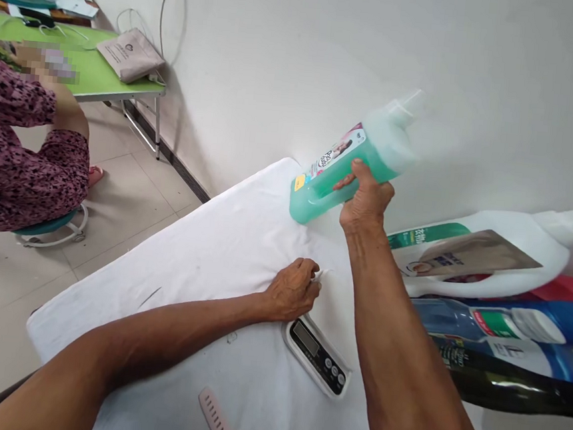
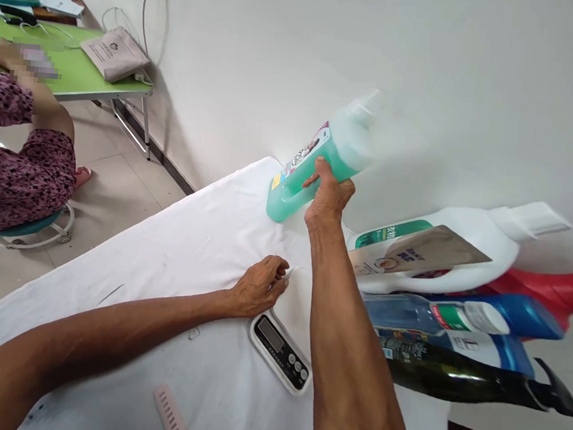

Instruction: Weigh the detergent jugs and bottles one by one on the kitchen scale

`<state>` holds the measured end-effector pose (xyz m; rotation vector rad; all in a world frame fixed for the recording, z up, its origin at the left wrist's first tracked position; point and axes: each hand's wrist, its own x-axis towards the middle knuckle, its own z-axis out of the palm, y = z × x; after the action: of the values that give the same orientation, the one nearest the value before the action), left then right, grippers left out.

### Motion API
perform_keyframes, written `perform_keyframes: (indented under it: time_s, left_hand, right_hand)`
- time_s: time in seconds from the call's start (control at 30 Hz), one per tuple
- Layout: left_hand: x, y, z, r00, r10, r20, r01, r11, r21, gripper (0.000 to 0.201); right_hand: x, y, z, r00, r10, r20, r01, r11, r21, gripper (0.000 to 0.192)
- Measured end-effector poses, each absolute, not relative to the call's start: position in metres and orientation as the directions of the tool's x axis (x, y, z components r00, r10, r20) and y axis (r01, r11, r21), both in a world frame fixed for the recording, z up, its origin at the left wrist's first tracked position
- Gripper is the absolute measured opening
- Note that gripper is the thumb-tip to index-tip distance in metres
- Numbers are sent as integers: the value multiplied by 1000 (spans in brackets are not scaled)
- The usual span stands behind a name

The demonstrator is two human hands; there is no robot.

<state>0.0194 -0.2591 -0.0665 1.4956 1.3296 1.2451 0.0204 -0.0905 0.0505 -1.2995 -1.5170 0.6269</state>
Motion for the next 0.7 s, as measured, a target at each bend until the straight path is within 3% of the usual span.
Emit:
perform_keyframes:
  time_s: [0.1, 0.17, 0.37, 0.57, 0.7]
  left_hand:
    - [20, -258, -67, -25, 985, 173, 238, -162, 958, 17]
    - [22, -258, -68, -19, 985, 170, 239, -161, 958, 17]
    - [21, -258, -67, -41, 983, 178, 241, -163, 957, 18]
    - [22, -260, -66, -28, 978, 208, 261, -194, 946, 16]
    - [20, -258, -66, -16, 974, 224, 291, -210, 933, 15]
  right_hand:
    - [19, -100, 53, 173, 926, 337, 103, 323, -941, 22]
    - [22, -108, 55, 247, 898, 364, 19, 371, -929, 28]
    - [43, -129, 76, 270, 911, 311, 2, 322, -947, 50]
    - [60, -168, 108, 186, 941, 284, -59, 299, -952, 44]
    - [72, -196, 136, 67, 912, 404, -1, 405, -914, 44]
